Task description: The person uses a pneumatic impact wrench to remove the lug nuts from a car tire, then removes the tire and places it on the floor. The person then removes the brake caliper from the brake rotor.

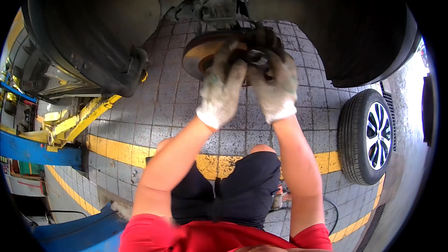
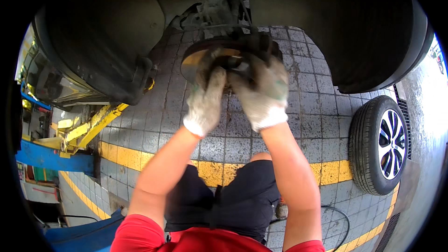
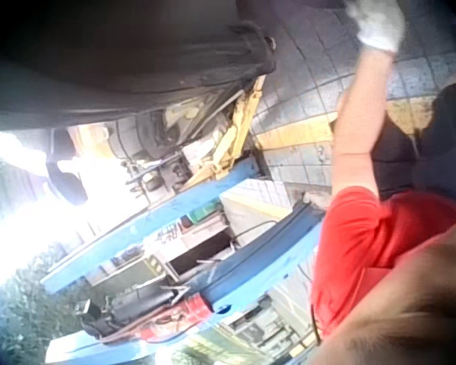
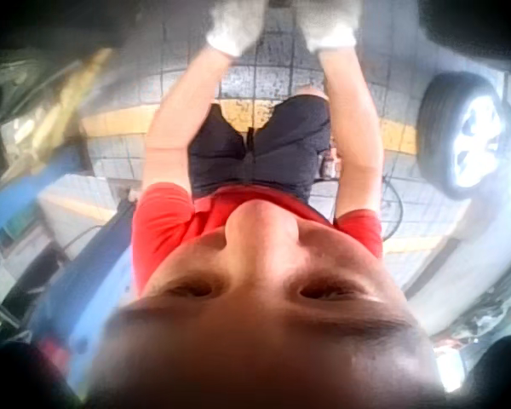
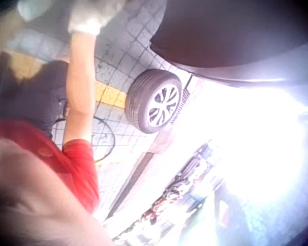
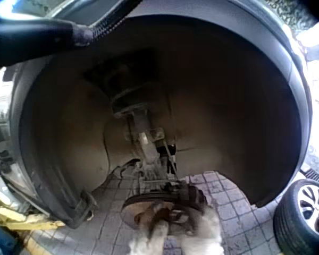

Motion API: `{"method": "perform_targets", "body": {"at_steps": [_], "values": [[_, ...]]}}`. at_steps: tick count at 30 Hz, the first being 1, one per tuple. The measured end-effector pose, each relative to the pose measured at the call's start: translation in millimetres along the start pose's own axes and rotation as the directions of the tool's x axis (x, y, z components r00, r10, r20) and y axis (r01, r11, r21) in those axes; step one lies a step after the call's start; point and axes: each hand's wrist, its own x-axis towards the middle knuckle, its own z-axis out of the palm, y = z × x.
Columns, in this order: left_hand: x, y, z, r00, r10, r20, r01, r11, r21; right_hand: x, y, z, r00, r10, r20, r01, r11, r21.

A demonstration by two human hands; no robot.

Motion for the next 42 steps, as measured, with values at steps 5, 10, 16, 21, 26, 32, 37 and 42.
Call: {"method": "perform_targets", "body": {"at_steps": [5,10,16,21,26,32,37,42], "values": [[22,-32,-32,0.929,-0.292,-0.227,0.167,0.878,-0.448,46,-44,43,0.874,-0.231,0.428,0.35,0.909,-0.225],[126,-106,-104,0.961,-0.269,-0.058,0.263,0.96,-0.094,90,21,71,0.981,-0.026,0.192,0.117,0.87,-0.48],[200,-132,-112,0.967,-0.186,0.176,0.041,0.789,0.613,90,14,79,0.984,-0.058,0.17,0.134,0.869,-0.476],[220,-183,-109,0.951,-0.152,0.271,0.027,0.909,0.417,90,11,88,0.98,-0.099,0.174,0.17,0.866,-0.471],[213,-153,-109,0.954,-0.158,0.256,0.049,0.92,0.388,91,16,83,0.978,-0.125,0.165,0.192,0.845,-0.498],[207,-174,-104,0.97,0.019,0.243,-0.108,0.928,0.358,89,20,84,0.974,-0.137,0.178,0.21,0.838,-0.504],[212,-191,-99,0.976,-0.074,0.203,0.011,0.955,0.295,90,18,85,0.974,-0.137,0.18,0.21,0.845,-0.492],[198,-177,-99,0.983,-0.178,0.044,0.166,0.966,0.2,88,26,84,0.974,-0.156,0.165,0.219,0.838,-0.5]]}}
